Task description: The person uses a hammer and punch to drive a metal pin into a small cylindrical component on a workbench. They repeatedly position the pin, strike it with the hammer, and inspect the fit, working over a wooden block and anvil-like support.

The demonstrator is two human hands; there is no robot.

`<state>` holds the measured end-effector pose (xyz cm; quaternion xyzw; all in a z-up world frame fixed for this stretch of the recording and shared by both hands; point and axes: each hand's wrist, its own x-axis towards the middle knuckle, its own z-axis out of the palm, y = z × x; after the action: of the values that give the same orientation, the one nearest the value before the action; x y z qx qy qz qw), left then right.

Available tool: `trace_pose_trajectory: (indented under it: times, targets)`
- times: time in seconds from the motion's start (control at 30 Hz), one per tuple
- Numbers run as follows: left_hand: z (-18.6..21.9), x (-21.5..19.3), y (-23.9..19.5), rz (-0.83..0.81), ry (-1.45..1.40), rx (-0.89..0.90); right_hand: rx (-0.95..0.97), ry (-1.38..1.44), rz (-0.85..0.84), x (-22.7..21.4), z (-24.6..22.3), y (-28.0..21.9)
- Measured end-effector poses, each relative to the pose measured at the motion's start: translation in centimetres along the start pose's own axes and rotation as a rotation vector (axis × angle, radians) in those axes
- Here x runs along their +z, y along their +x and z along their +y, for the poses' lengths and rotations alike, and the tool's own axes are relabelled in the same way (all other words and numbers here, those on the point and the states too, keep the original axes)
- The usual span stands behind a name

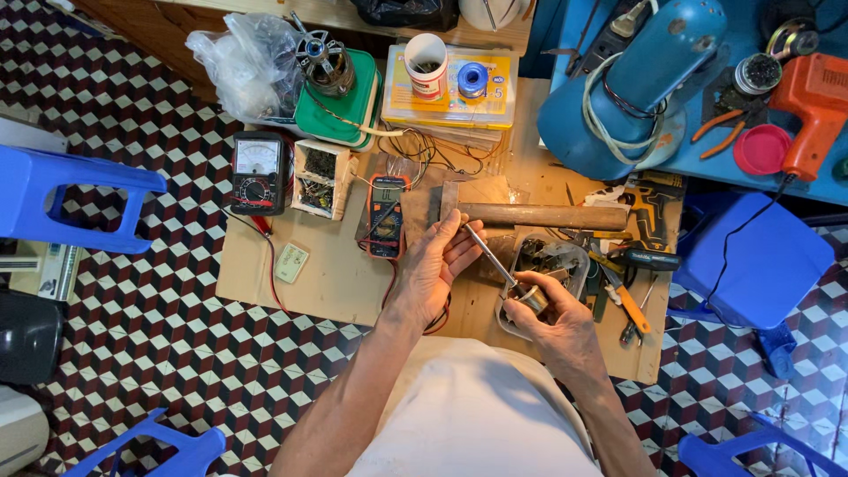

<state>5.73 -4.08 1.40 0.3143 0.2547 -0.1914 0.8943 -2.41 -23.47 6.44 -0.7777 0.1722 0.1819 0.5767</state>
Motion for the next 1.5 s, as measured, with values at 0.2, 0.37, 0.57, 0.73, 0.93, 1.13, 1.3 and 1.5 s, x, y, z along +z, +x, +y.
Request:
trace_pose_trajectory:
  times: [0.2, 0.37, 0.57, 0.73, 0.93, 1.13, 1.3, 1.5]
  targets:
    - [0.1, -0.2, 0.3, -0.017, 0.053, 0.010, -0.099, -0.200, 0.050, 0.3, -0.7, -0.1]
    - [0.9, -0.6, 0.6, 0.006, 0.329, 0.054, -0.632, -0.462, 0.198, 0.2, -1.3, 0.0]
    - [0.7, 0.0, -0.1, -0.065, 0.352, -0.028, -0.561, -0.419, 0.240, 0.9, -1.3, 0.3]
    - [0.8, 0.5, -0.7, -0.141, 0.312, -0.002, -0.025, 0.151, 0.036, 0.9, -0.5, 0.6]
    - [1.3, 1.2, -1.1, -0.153, 0.314, 0.004, -0.008, 0.433, 0.012, 2.0, -0.9, 0.4]
    - [1.0, 1.3, -0.6, -0.087, 0.373, -0.019, -0.595, -0.424, 0.351, 3.7, -1.6, -0.6]
    - [-2.7, 2.1, -1.2, -0.260, 0.294, 0.012, -0.070, 0.504, 0.012, 2.5, -1.7, 0.7]
    - [-2.1, 2.0, -2.0, -0.397, 0.151, -0.053, 0.109, 0.882, -0.106, 1.3, -1.9, 1.0]
